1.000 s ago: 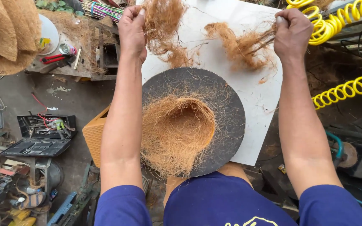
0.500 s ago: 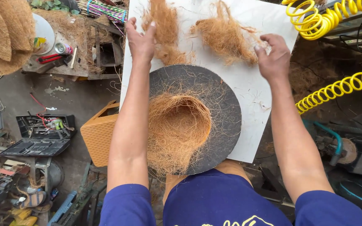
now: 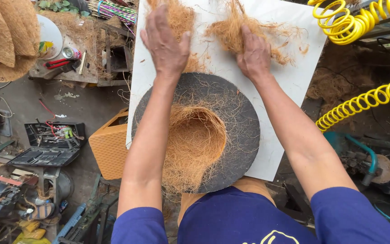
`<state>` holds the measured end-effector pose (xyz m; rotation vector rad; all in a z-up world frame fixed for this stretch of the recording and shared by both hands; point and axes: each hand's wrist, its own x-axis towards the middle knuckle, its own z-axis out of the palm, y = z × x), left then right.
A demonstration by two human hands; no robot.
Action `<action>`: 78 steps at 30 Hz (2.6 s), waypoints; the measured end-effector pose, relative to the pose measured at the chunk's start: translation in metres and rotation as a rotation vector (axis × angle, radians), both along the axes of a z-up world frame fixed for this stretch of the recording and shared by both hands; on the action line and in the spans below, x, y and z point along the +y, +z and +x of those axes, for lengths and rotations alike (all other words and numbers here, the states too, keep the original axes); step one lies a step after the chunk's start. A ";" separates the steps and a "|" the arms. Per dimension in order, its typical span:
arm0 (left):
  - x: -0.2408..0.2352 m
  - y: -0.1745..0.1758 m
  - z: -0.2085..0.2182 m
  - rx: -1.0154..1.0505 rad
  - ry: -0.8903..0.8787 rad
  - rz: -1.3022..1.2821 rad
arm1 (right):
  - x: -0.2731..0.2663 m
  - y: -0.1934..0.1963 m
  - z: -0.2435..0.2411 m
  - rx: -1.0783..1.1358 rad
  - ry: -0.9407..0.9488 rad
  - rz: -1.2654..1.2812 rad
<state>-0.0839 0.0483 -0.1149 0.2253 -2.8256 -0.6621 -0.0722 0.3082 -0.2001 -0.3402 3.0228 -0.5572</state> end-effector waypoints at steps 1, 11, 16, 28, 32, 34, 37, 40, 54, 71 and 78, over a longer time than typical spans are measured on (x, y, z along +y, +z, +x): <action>0.011 0.008 -0.002 -0.002 -0.002 0.001 | 0.004 0.001 -0.002 -0.002 -0.002 0.001; 0.101 0.027 -0.022 -0.687 -0.590 0.282 | 0.043 0.078 0.018 -0.345 -0.001 -0.746; 0.109 -0.003 -0.024 -0.719 -0.547 0.181 | 0.064 0.067 0.033 -0.552 -0.272 -1.169; 0.125 0.023 -0.028 -0.677 -0.616 0.081 | 0.043 0.163 0.011 -0.612 -0.030 -0.521; 0.124 0.019 -0.023 -0.657 -0.721 0.096 | 0.049 0.124 0.012 -0.570 -0.232 -0.651; 0.122 0.004 -0.025 -0.588 -0.778 -0.002 | 0.056 0.126 0.011 -0.653 -0.304 -0.756; 0.125 -0.012 -0.024 -0.486 -0.870 -0.104 | 0.066 0.141 0.020 -0.633 -0.276 -0.689; 0.128 -0.010 -0.028 -0.336 -0.935 -0.171 | 0.075 0.159 0.025 -0.640 -0.320 -0.596; 0.041 -0.088 -0.083 -0.293 -0.638 -0.482 | 0.179 0.208 0.120 -0.235 -0.587 -0.667; 0.164 0.084 0.028 -0.190 -0.926 0.601 | 0.177 0.232 0.175 -0.172 -0.775 -1.396; 0.189 0.140 0.081 -0.787 -1.020 1.043 | 0.179 0.241 0.193 -0.208 -0.747 -1.305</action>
